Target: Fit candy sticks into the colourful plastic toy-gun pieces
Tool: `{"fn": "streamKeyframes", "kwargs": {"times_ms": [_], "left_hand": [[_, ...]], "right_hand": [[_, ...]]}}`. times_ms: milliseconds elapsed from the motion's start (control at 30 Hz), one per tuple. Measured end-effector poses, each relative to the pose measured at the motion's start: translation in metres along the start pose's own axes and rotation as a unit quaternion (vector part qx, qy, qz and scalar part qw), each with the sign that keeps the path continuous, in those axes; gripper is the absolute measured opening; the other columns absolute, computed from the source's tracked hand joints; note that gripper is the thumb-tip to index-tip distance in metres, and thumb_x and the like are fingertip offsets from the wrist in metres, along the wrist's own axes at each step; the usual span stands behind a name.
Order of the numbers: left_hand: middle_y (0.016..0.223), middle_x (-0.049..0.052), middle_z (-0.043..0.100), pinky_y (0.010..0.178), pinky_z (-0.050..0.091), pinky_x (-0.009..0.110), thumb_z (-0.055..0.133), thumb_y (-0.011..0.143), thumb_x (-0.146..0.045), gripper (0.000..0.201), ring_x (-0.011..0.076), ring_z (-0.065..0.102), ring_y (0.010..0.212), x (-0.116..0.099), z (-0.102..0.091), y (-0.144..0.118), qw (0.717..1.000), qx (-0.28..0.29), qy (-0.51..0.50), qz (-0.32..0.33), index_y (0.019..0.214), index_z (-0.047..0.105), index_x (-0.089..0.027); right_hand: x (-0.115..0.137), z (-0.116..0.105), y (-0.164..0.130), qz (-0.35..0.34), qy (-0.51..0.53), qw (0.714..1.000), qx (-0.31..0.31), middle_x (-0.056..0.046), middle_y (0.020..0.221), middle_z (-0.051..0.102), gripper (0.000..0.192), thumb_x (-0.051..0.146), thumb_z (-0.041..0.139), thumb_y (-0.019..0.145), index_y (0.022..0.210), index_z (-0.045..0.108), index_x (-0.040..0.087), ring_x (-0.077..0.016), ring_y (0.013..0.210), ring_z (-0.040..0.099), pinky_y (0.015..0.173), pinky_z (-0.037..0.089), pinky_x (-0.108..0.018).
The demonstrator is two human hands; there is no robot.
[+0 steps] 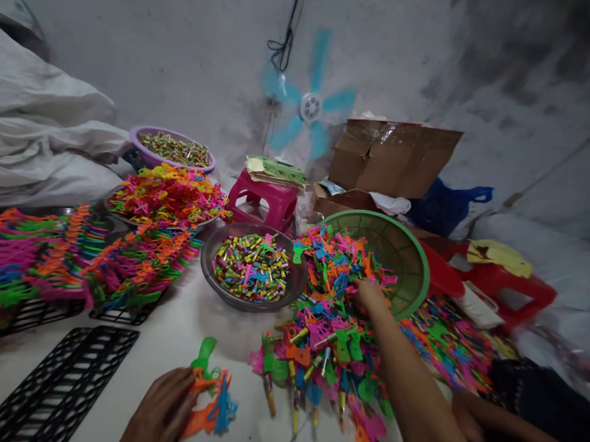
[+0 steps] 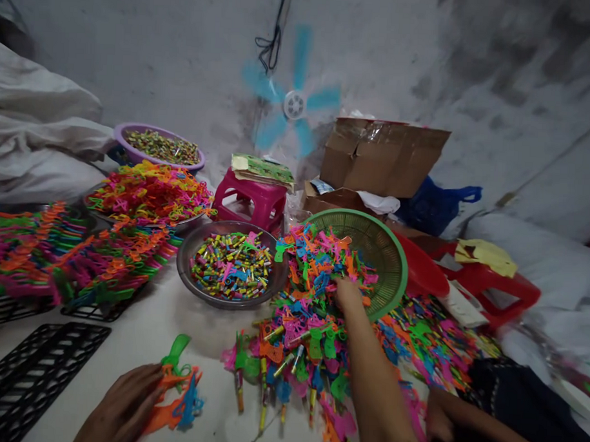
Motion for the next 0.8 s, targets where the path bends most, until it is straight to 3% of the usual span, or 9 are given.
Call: {"fn": "streamKeyframes", "kwargs": {"times_ms": [100,233,333,433,533,633,700,733,800], "left_hand": [[0.104,0.004,0.064,0.086,0.049,0.036,0.053,0.075,-0.039,0.029,0.0215,0.057,0.1,0.001,0.001,0.001,1.0,0.002,-0.009,-0.001,0.099,0.064,-0.026],[0.101,0.003,0.066,0.085,0.049,0.035,0.053,0.075,-0.039,0.026,0.0211,0.058,0.098,0.003,0.0,0.003,0.999,0.0,-0.03,-0.017,0.094,0.066,-0.027],[0.1,0.003,0.066,0.085,0.049,0.035,0.052,0.075,-0.039,0.026,0.0214,0.058,0.097,0.005,-0.004,0.005,0.998,-0.014,-0.048,-0.04,0.093,0.065,-0.026],[0.112,0.006,0.059,0.088,0.047,0.038,0.051,0.075,-0.04,0.039,0.0233,0.055,0.103,0.008,-0.015,0.003,0.993,-0.05,-0.062,-0.082,0.111,0.055,-0.025],[0.134,0.009,0.038,0.092,0.041,0.045,0.049,0.076,-0.04,0.062,0.0267,0.042,0.117,0.003,-0.025,-0.002,0.991,-0.07,-0.058,-0.097,0.133,0.026,-0.027],[0.145,0.01,0.013,0.096,0.032,0.052,0.054,0.071,-0.043,0.08,0.0323,0.023,0.127,-0.014,-0.031,-0.004,0.995,-0.086,-0.037,-0.034,0.137,0.01,-0.028],[0.145,0.01,0.012,0.095,0.031,0.053,0.058,0.067,-0.045,0.085,0.0343,0.021,0.128,-0.022,-0.028,-0.004,0.996,-0.086,-0.003,0.015,0.136,0.012,-0.029],[0.144,0.011,0.016,0.094,0.033,0.052,0.06,0.066,-0.044,0.084,0.0343,0.025,0.126,-0.023,-0.024,-0.004,0.996,-0.081,0.02,0.03,0.136,0.015,-0.029],[0.139,0.011,0.031,0.093,0.036,0.049,0.059,0.068,-0.042,0.077,0.0321,0.035,0.121,-0.02,-0.012,-0.003,0.995,-0.058,0.066,0.047,0.134,0.023,-0.028]], "right_hand": [[-0.011,-0.023,-0.002,-0.009,0.02,0.998,-0.053,-0.01,0.096,0.061,0.028,0.011,0.054,0.062,0.086,0.067,0.018,-0.0232,0.093,0.054,0.082,0.037,-0.033],[-0.034,-0.073,-0.011,0.015,0.054,0.987,-0.153,-0.012,0.103,0.058,0.031,0.016,0.048,0.068,0.094,0.064,0.014,-0.0227,0.097,0.052,0.084,0.037,-0.033],[-0.016,-0.111,-0.028,-0.008,0.127,0.963,-0.236,-0.013,0.102,0.058,0.031,0.025,0.048,0.07,0.095,0.062,0.012,-0.0236,0.098,0.052,0.089,0.035,-0.036],[0.066,-0.128,-0.065,-0.158,0.312,0.902,-0.252,-0.012,0.1,0.06,0.027,0.031,0.054,0.07,0.091,0.063,0.016,-0.0228,0.098,0.053,0.089,0.036,-0.037],[0.2,-0.092,-0.125,-0.334,0.391,0.855,-0.064,-0.01,0.114,0.055,0.031,0.033,0.06,0.069,0.097,0.062,0.021,-0.022,0.106,0.05,0.09,0.038,-0.035],[0.306,-0.034,-0.19,-0.43,0.314,0.839,0.114,-0.009,0.134,0.036,0.05,0.033,0.065,0.065,0.113,0.054,0.026,-0.025,0.112,0.046,0.086,0.041,-0.034],[0.344,-0.004,-0.214,-0.477,0.237,0.823,0.199,-0.012,0.141,0.024,0.073,0.036,0.07,0.057,0.124,0.043,0.028,-0.0317,0.112,0.045,0.081,0.044,-0.04],[0.354,0.005,-0.217,-0.494,0.215,0.809,0.234,-0.013,0.14,0.026,0.078,0.036,0.072,0.055,0.126,0.041,0.028,-0.0331,0.109,0.047,0.079,0.045,-0.041],[0.361,0.007,-0.198,-0.5,0.225,0.787,0.284,-0.012,0.127,0.046,0.073,0.036,0.071,0.056,0.123,0.045,0.027,-0.0291,0.098,0.056,0.074,0.047,-0.036]]}}
Point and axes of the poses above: each hand's wrist, its own y-axis towards the middle knuckle, its own z-axis out of the palm, x = y × z, the point moved 10 cm from there along y, towards the middle knuckle
